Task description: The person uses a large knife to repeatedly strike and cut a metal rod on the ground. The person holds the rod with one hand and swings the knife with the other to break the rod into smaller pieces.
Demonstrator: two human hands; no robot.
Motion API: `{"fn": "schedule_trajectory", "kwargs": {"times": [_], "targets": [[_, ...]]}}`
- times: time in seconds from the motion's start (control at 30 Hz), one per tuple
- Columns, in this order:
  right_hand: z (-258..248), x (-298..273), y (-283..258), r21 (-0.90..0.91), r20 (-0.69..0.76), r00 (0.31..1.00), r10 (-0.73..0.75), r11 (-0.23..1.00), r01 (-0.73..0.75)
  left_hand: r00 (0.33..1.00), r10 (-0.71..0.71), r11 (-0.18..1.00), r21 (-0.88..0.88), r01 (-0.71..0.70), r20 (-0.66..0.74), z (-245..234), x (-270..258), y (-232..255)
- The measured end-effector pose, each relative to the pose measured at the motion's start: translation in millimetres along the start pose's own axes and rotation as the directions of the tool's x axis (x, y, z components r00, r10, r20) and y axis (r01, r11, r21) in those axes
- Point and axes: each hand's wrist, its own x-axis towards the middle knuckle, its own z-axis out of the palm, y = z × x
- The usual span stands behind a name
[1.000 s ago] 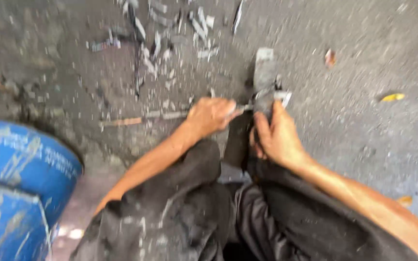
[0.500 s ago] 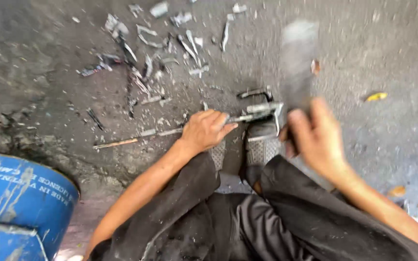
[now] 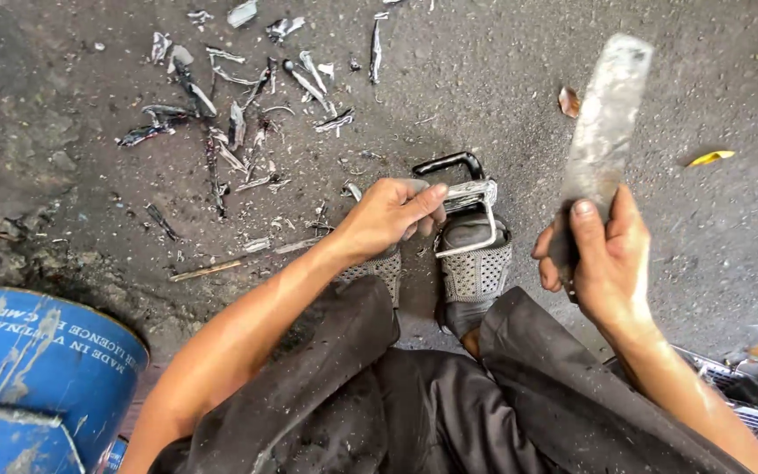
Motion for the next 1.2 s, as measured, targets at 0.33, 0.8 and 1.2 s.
{"fn": "schedule_trajectory", "kwargs": {"times": [0.33, 0.8, 1.2], "targets": [[6, 25, 28, 0.054, 0.088, 0.988, 0.123, 0.99, -0.128, 0.99, -0.139, 0.903, -0.409, 0.133, 0.016, 14, -2, -5], [-26, 27, 2, -0.323, 0.331, 0.913, 0.238, 0.938, -0.127, 0.83, 0.524, 0.61, 0.764, -0.211, -0.189, -4, -62, 12], [-33, 22, 31, -0.541, 0.318, 0.946, 0.058, 0.831, 0.131, 0.862, 0.504, 0.37, 0.916, -0.154, -0.058, -24, -63, -43]]}}
